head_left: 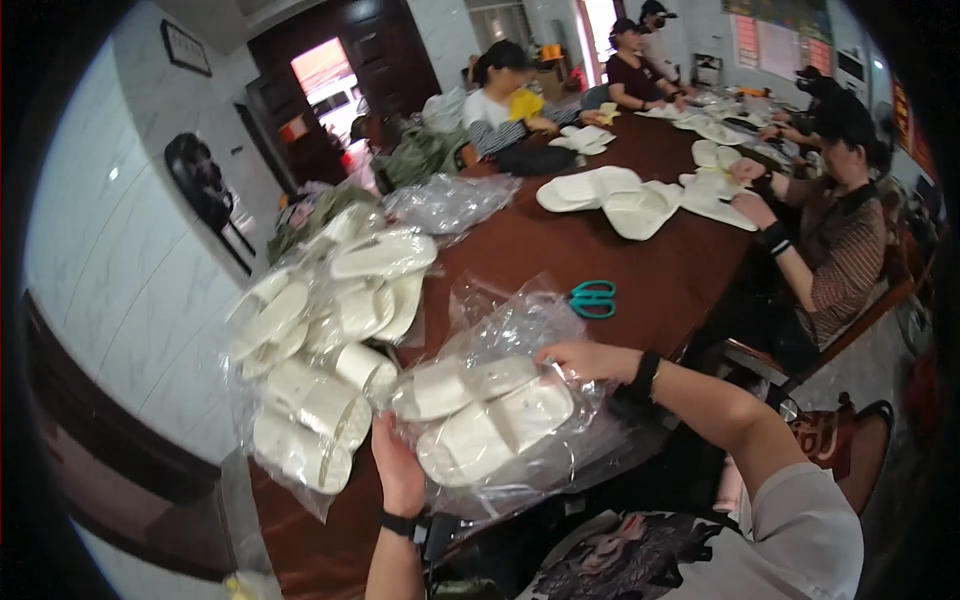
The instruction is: Checking and packing white slippers into plastic bags.
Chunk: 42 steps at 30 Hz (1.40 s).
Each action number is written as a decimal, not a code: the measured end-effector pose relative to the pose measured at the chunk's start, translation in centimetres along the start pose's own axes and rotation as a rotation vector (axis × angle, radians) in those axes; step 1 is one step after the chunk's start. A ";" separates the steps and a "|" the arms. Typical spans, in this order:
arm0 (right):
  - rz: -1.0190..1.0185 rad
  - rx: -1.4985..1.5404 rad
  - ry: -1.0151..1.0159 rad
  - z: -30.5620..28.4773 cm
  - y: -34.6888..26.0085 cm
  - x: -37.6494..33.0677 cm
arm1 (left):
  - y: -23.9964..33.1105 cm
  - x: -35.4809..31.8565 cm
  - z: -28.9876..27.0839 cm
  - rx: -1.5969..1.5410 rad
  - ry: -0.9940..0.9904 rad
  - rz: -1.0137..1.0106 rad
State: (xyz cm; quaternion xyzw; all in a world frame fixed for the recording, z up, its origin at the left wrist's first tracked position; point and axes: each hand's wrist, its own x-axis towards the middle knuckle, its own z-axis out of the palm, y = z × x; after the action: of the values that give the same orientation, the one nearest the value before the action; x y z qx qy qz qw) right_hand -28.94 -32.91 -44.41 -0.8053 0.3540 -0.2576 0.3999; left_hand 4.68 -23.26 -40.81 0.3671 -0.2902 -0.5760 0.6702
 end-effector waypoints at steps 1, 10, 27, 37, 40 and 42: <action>0.002 -0.011 0.018 0.0 -1.1 0.0 | -0.2 -0.7 -0.8 0.139 -0.015 0.068; 0.356 0.159 0.038 0.4 -2.3 0.5 | -1.8 0.2 -1.9 0.147 0.106 -0.014; 0.200 0.601 0.082 3.4 -5.7 0.3 | -0.7 -0.6 -2.8 -0.081 0.119 0.031; 0.187 0.593 -0.035 2.4 -6.5 0.3 | -0.6 0.4 -2.3 0.089 0.153 0.173; 0.108 0.617 -0.023 2.5 -7.1 0.8 | -0.6 0.2 -1.7 0.186 0.148 0.208; 0.125 0.592 0.002 2.4 -7.9 1.0 | -0.7 0.2 -1.8 0.199 0.165 0.229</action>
State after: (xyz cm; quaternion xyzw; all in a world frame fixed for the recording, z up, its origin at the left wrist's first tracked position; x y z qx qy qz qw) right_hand -23.79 -29.20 -39.05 -0.6300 0.3130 -0.3252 0.6319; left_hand 5.77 -23.25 -42.42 0.4423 -0.3298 -0.4324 0.7132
